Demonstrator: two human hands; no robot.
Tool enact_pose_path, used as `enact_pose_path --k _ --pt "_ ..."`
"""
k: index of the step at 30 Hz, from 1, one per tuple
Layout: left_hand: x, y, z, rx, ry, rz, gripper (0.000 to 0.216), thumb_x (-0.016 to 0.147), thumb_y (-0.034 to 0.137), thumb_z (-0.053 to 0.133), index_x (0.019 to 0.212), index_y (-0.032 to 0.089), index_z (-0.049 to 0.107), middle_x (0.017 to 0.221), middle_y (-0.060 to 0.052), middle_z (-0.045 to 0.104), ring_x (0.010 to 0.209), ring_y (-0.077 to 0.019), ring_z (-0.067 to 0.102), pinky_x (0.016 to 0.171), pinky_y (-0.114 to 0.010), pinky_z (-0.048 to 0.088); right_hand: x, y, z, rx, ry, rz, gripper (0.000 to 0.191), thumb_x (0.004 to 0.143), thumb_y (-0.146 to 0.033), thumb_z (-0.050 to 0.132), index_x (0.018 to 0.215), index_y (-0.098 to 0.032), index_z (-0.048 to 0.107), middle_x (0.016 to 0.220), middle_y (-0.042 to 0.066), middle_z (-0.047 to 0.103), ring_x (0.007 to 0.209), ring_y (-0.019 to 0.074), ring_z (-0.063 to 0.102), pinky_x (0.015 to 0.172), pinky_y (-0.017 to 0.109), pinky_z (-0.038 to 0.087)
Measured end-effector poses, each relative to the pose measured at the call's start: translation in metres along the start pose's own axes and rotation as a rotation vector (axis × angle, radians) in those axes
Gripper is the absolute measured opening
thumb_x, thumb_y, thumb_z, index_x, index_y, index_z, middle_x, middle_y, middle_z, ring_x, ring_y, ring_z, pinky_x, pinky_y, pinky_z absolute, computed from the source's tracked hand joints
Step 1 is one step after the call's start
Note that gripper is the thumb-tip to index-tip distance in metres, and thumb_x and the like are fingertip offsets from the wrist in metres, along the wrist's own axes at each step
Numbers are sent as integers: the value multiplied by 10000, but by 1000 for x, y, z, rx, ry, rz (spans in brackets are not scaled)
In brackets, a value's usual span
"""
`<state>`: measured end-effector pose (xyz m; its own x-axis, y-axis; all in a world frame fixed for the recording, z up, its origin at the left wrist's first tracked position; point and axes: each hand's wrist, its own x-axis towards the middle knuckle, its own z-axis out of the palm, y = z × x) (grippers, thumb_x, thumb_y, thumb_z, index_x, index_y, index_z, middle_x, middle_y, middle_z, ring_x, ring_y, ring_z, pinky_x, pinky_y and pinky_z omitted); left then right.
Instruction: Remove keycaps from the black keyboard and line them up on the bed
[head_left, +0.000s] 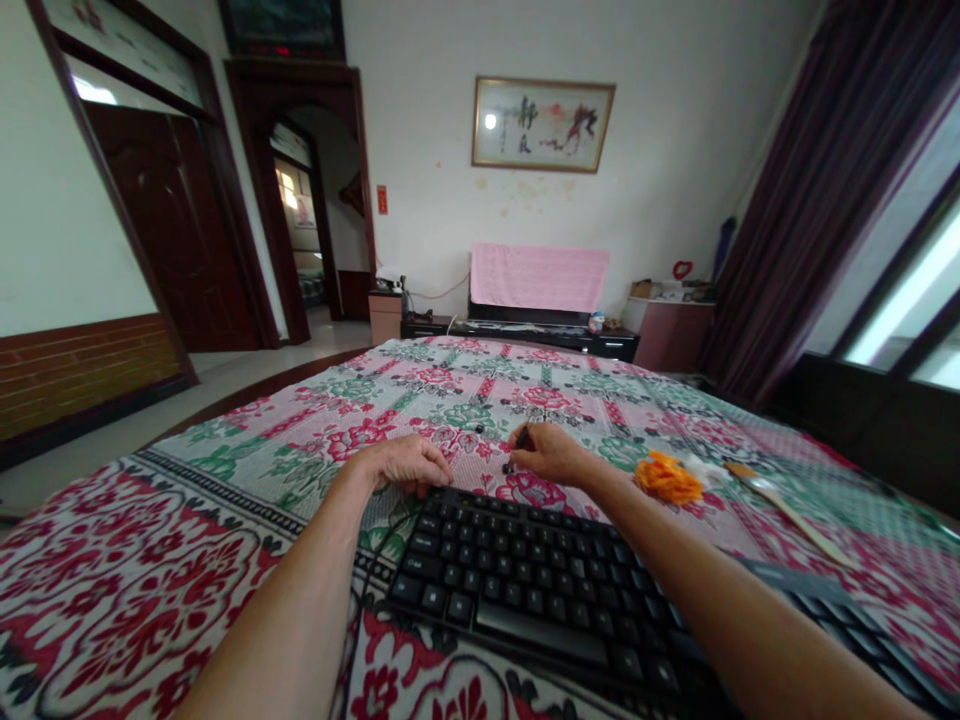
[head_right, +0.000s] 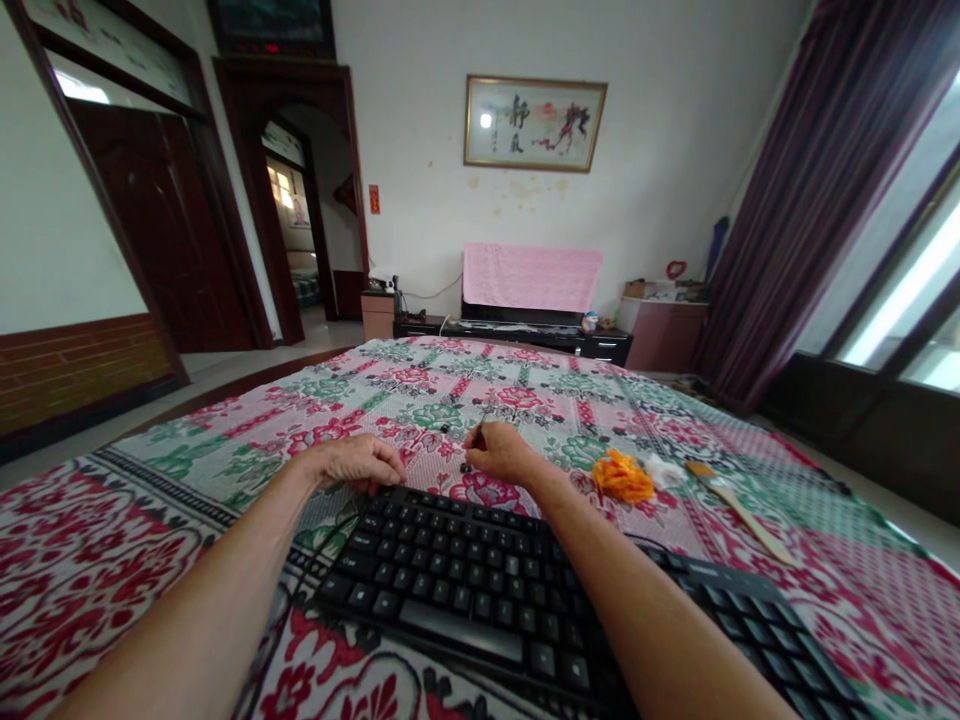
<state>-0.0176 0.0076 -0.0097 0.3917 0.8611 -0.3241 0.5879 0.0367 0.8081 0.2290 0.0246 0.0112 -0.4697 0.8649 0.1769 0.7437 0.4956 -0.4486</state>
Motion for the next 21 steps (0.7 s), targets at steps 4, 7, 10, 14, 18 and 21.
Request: enact_pose_path --k 4,7,10,14,18,21 --pt "0 0 0 1 -1 9 288 571 359 631 792 179 669 561 26 569 488 -86 488 454 -183 340 1 -1 2 10 7 -7 160 647 -173 526 766 -131 624 557 -9 584 485 87 473 496 190 342" --pt "0 0 0 3 -3 0 280 570 358 631 784 183 670 548 29 563 482 -87 486 452 -184 337 1 -1 2 7 4 -17 147 649 -176 530 758 -134 620 558 -10 584 488 86 474 494 187 341" --pt "0 1 0 -9 -10 -1 272 569 354 630 778 183 669 534 31 555 477 -87 482 454 -186 336 0 -1 1 3 6 -15 142 654 -171 531 755 -130 621 577 2 596 505 91 489 497 187 345" --pt "0 1 0 -24 -14 1 277 561 361 636 770 181 668 533 29 561 474 -89 480 464 -193 343 5 0 -2 20 30 -18 122 668 -161 521 736 -132 619 595 12 613 533 97 509 512 187 354" --pt "0 2 0 -8 -15 -7 301 555 373 638 783 179 670 547 23 569 478 -91 482 462 -193 344 23 4 -1 -15 116 -21 122 671 -153 514 723 -129 621 609 17 615 547 97 512 524 187 351" --pt "-1 3 0 8 -18 0 299 562 373 630 784 177 671 553 21 568 481 -90 481 454 -188 338 41 9 3 -45 164 -7 127 674 -150 509 716 -124 626 619 23 615 561 101 518 536 188 349"
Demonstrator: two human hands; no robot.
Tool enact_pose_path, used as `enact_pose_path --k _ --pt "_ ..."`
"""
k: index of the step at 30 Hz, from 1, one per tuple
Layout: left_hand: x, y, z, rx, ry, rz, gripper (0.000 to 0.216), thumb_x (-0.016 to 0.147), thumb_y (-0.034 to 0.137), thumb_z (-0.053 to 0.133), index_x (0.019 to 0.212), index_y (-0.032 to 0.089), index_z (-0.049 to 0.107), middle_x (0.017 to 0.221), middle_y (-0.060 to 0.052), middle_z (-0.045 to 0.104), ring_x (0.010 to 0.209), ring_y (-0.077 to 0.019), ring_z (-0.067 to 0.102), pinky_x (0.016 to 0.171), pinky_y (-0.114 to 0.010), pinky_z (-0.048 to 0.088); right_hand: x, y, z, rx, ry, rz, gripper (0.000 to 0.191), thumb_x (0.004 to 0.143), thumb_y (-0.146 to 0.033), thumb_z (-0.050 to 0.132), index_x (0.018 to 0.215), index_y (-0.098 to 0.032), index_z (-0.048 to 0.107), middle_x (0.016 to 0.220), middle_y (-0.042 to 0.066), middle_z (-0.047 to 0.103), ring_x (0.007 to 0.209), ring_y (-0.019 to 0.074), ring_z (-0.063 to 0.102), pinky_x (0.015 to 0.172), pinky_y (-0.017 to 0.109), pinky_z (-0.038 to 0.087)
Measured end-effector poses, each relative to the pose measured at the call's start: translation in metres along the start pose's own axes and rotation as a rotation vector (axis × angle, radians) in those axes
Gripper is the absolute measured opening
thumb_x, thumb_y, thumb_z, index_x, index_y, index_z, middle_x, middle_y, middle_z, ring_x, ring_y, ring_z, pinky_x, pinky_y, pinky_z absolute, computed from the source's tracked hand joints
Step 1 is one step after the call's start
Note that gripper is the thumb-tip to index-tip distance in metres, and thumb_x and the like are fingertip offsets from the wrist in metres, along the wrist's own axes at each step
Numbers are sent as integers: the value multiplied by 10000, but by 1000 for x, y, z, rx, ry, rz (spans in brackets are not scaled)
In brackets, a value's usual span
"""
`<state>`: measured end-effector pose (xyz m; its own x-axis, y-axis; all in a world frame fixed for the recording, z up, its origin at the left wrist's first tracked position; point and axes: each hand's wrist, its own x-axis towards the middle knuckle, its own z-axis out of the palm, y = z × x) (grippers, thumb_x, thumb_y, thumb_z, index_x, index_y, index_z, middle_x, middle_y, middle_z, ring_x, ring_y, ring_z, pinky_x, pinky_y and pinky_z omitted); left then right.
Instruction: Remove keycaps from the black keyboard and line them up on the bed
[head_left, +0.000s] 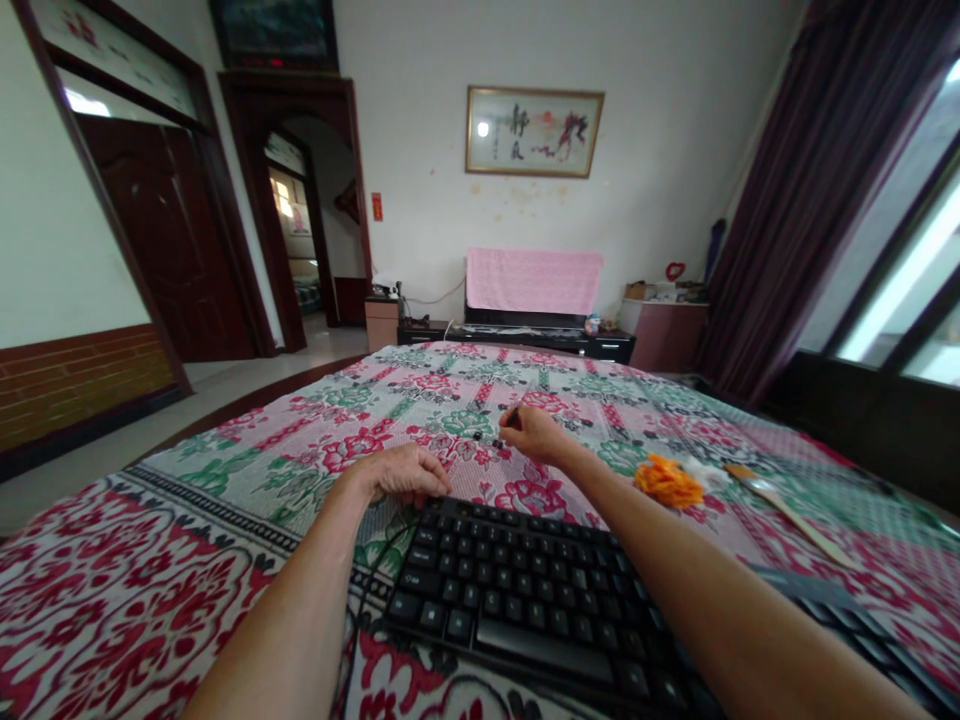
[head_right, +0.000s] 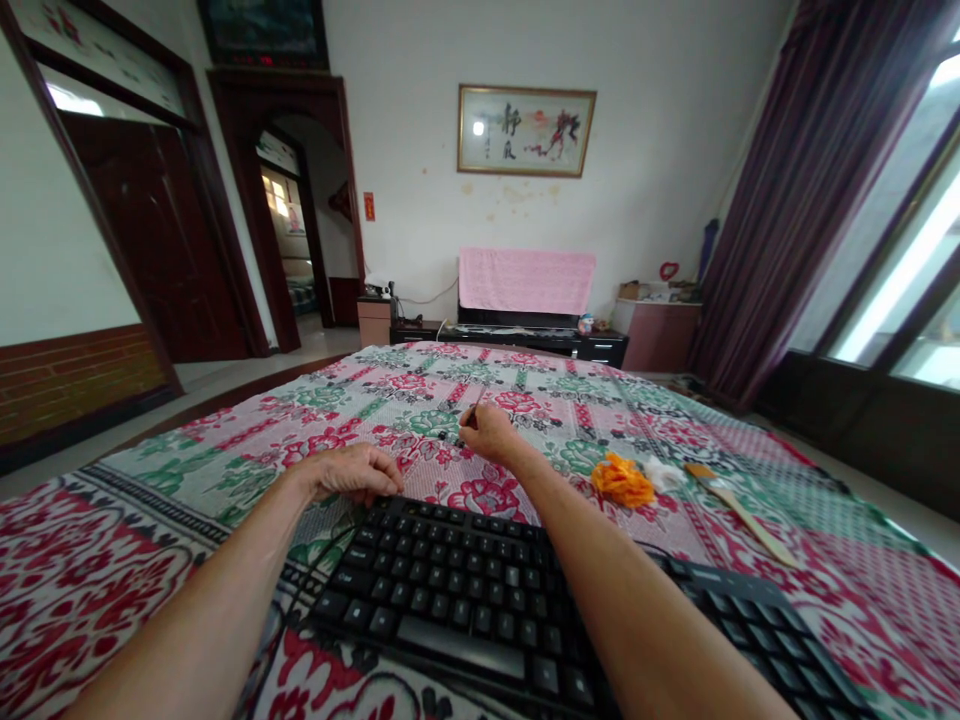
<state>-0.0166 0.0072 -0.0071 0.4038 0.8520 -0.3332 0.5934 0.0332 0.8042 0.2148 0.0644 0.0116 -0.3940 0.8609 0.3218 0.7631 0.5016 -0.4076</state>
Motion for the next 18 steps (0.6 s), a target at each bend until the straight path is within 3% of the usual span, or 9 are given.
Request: enact_pose_path --k 6,18 --pt "-1 2 2 4 25 -1 281 561 367 620 766 181 668 538 26 560 478 -94 475 447 -192 329 21 11 11 -76 35 10 157 666 -160 523 763 -121 640 634 30 614 577 113 526 550 193 349" --pt "-4 5 3 1 22 -5 259 573 351 618 760 179 666 533 31 557 474 -87 474 435 -181 325 28 20 21 -70 2 0 155 668 -145 511 756 -135 639 641 24 619 600 111 539 567 183 357"
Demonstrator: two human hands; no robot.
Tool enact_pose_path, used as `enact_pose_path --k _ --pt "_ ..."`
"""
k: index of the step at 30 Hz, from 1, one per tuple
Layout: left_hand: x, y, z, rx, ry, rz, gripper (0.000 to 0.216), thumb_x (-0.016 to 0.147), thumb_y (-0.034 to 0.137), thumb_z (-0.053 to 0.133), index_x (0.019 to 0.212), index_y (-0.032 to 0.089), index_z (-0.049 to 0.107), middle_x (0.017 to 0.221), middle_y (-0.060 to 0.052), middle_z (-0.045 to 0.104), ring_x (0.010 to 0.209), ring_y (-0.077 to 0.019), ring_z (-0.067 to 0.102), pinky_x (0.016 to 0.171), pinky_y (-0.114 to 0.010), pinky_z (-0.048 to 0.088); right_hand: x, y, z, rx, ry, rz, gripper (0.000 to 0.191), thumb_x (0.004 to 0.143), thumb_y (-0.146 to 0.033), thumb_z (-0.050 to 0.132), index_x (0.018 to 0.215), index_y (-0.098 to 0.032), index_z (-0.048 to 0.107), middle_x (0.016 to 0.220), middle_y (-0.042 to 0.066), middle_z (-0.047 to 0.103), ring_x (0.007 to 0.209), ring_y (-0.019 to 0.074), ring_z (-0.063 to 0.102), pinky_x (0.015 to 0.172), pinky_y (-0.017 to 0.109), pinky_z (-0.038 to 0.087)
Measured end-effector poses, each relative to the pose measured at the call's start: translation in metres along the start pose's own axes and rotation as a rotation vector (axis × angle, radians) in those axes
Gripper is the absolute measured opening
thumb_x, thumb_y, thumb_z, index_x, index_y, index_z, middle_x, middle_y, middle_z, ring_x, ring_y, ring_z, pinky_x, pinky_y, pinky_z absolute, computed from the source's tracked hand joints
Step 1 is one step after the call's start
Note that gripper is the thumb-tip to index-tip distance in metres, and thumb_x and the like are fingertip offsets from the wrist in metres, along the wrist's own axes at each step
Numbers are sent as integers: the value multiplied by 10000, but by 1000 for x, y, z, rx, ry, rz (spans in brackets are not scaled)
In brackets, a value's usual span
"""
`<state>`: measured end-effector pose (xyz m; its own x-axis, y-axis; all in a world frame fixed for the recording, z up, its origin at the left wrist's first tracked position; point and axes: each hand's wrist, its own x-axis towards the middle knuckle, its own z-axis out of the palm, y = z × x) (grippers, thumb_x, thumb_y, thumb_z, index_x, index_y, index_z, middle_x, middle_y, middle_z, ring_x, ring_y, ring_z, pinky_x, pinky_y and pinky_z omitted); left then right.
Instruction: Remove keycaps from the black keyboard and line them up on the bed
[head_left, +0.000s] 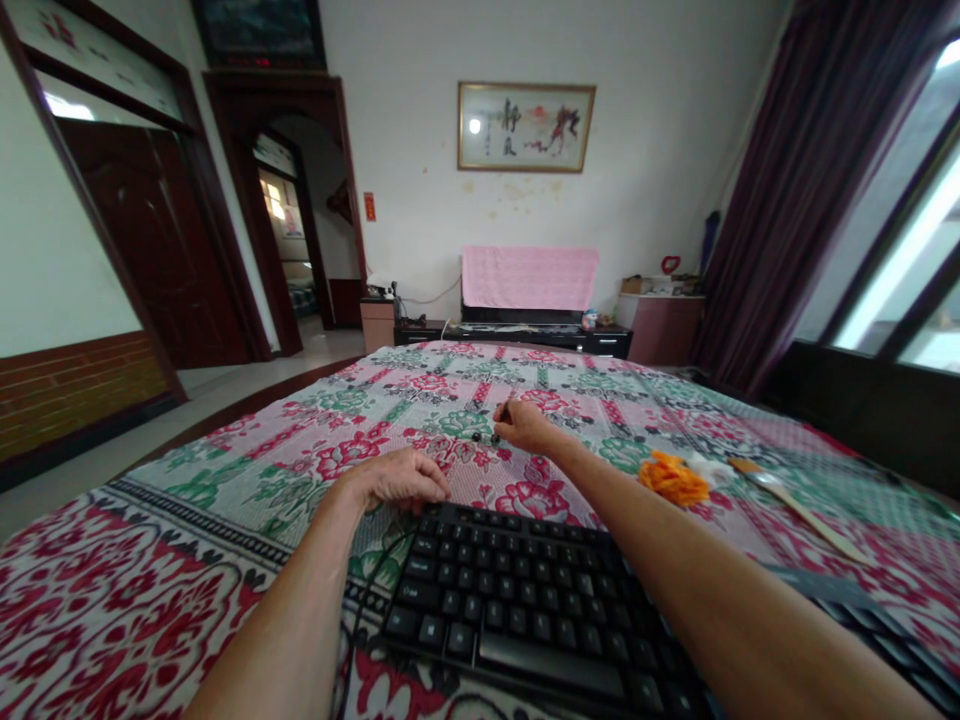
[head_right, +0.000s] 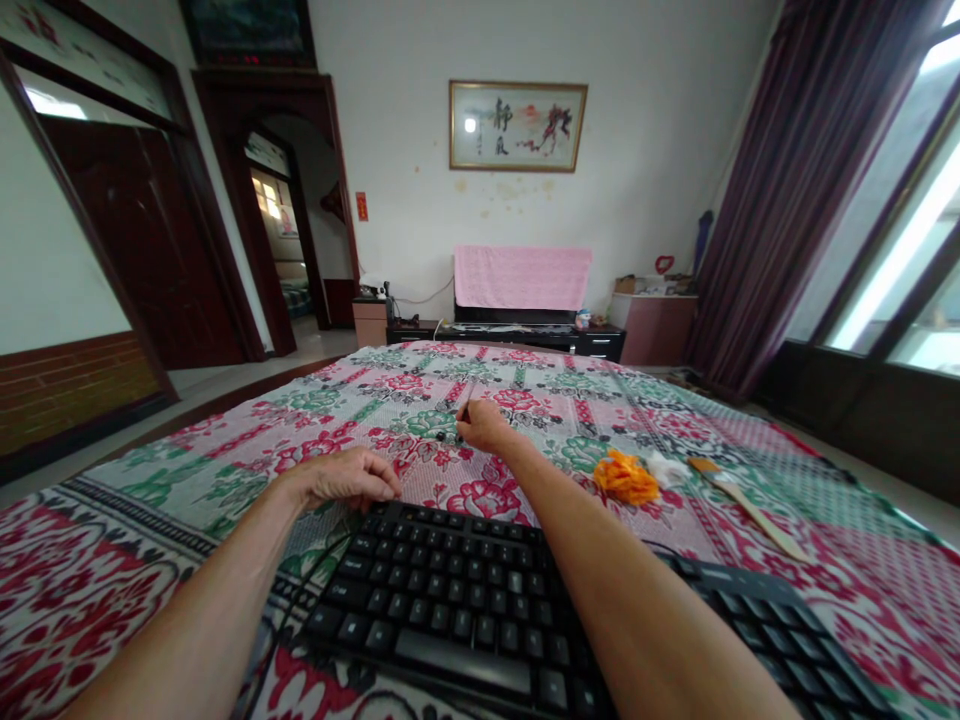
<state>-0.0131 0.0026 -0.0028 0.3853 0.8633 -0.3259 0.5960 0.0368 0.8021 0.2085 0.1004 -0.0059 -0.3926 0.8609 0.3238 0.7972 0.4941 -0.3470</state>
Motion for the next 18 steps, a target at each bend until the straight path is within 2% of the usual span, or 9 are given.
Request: enact_pose_path --k 10,18 --pt "2 -3 -1 6 1 21 240 594 319 607 776 177 671 549 26 559 483 -84 475 451 -180 345 -2 -3 -7 17 13 16 197 669 -138 517 841 -116 610 676 34 621 603 109 536 569 181 372" --pt "0 -1 0 -37 -2 20 229 584 305 619 760 167 667 569 26 572 486 -80 478 457 -180 352 -4 -4 -15 81 55 24 169 662 -134 507 798 -121 606 629 24 607 549 107 515 532 201 364"
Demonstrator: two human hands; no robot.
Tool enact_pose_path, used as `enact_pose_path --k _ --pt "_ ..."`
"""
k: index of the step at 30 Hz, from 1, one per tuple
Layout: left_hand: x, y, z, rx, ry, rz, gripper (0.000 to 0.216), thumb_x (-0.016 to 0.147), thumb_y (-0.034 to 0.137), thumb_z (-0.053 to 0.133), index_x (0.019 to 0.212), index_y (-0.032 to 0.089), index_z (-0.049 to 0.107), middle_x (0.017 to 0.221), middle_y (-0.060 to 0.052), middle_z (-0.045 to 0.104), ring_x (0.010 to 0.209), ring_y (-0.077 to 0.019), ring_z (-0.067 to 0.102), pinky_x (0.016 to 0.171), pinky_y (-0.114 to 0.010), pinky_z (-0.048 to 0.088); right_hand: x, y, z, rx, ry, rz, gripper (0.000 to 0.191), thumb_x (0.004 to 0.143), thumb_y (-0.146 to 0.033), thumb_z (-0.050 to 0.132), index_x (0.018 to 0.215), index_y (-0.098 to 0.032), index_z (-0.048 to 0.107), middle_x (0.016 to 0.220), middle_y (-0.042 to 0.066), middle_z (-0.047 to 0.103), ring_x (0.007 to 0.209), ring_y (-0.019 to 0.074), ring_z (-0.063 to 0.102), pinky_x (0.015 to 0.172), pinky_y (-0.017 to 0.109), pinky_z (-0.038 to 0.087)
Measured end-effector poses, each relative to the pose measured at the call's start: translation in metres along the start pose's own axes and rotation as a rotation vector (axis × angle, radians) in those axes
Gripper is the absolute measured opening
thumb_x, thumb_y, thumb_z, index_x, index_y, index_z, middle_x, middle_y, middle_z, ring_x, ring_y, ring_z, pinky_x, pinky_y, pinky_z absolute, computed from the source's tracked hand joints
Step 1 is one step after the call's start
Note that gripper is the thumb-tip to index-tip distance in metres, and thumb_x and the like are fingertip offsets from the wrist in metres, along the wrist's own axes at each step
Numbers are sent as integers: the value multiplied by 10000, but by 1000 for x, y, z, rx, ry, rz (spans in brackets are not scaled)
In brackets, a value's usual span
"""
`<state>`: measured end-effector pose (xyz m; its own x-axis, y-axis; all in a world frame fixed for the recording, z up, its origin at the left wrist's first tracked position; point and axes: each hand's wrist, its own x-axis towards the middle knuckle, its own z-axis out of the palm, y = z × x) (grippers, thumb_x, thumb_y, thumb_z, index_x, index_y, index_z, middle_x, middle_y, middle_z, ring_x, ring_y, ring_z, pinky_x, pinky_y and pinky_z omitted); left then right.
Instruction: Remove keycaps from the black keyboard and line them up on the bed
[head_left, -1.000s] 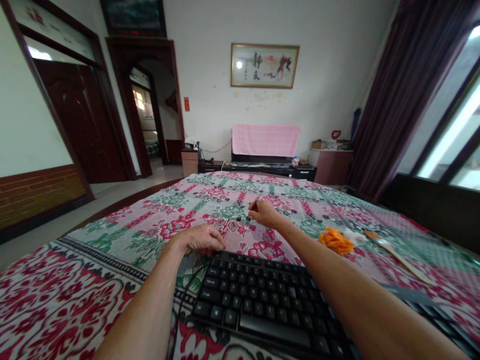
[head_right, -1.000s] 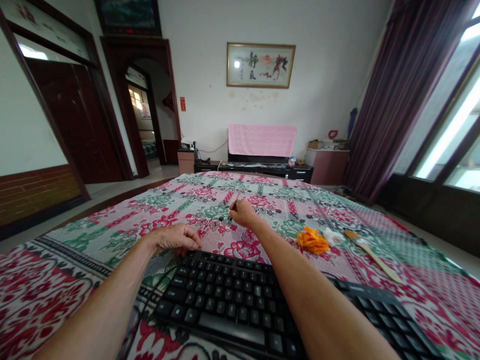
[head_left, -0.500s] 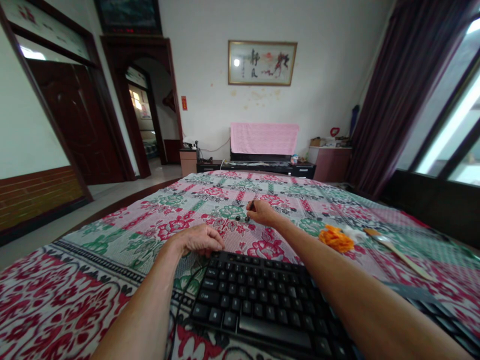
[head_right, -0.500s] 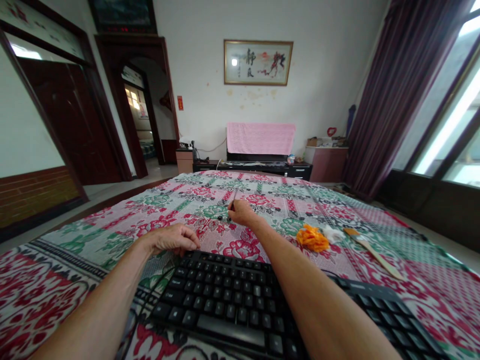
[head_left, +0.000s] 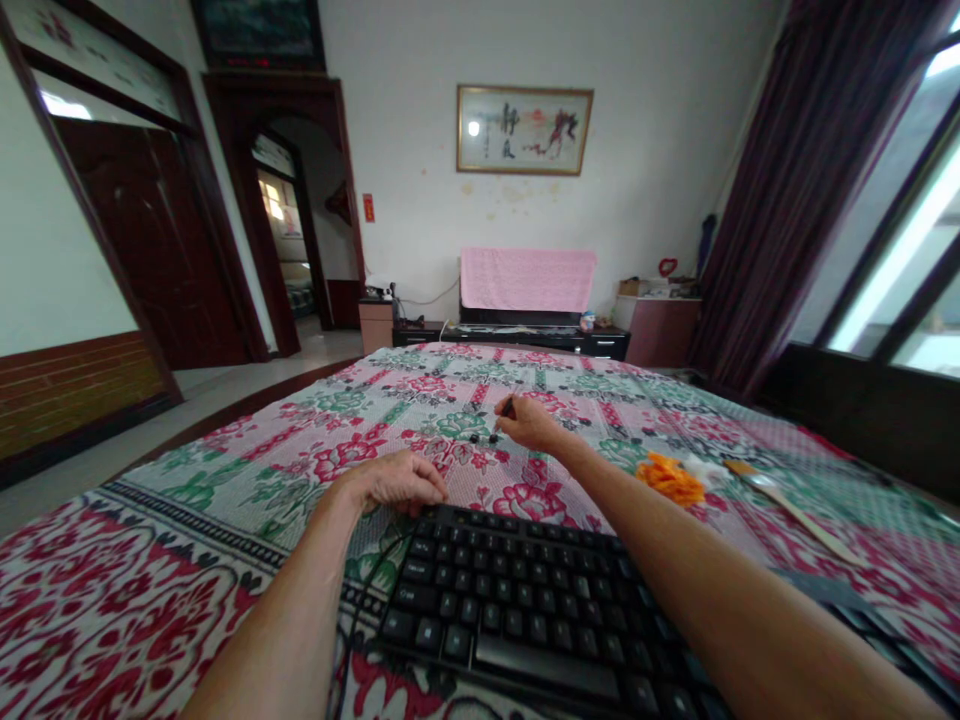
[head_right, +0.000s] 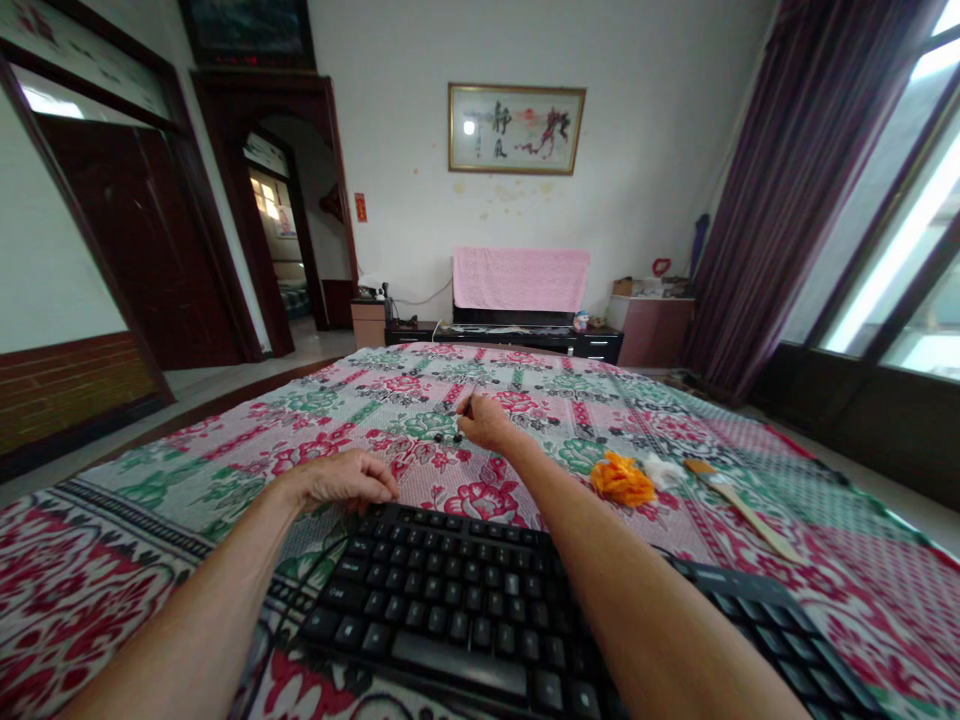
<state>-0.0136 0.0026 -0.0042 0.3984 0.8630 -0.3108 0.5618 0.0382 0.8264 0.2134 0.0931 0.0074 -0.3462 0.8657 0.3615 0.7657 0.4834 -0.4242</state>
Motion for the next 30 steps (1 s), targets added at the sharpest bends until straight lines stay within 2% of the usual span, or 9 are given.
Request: enact_pose_path --k 3,7,10,13,18,25,30 --pt "2 -3 -1 -18 -9 9 230 585 299 619 767 166 665 574 25 571 491 -82 483 461 -181 355 -11 -9 -12 80 -19 -1 128 654 -135 507 738 -129 604 615 21 603 521 99 501 517 204 366" --pt "5 -7 -2 -11 -18 -5 238 587 303 618 775 165 663 575 21 569 495 -84 485 464 -184 353 -41 -30 -27 215 -104 8 96 630 -147 535 696 -137 604 593 10 592 530 99 507 518 203 382" --pt "5 -6 -2 12 -14 -14 254 584 313 617 785 164 663 558 24 559 484 -84 478 462 -186 347 -64 -44 -29 320 -144 47 96 645 -160 530 699 -136 606 614 12 603 541 95 517 527 202 397" --pt "3 -4 -1 11 -7 -6 266 579 331 618 781 162 661 546 30 553 473 -81 468 464 -189 346 -78 -50 -24 377 -94 82 157 630 -156 553 782 -136 588 621 0 597 538 89 514 515 197 396" --pt "2 1 0 22 -23 -24 291 567 404 628 738 169 647 519 42 531 475 -79 462 443 -178 316 -88 -50 -16 444 -59 98 196 635 -157 554 830 -141 556 689 14 620 592 97 544 550 204 413" --pt "4 4 1 121 -26 -16 253 576 374 619 717 168 657 521 41 519 471 -76 448 421 -174 287 -96 -59 -19 412 -89 46 129 651 -167 548 777 -145 566 664 7 600 588 101 531 550 214 405" --pt "5 2 0 144 -34 8 246 596 368 609 733 170 662 517 38 511 475 -79 448 420 -175 281 -98 -58 -19 508 -112 51 139 665 -174 554 800 -143 556 728 20 613 627 105 556 589 223 427"
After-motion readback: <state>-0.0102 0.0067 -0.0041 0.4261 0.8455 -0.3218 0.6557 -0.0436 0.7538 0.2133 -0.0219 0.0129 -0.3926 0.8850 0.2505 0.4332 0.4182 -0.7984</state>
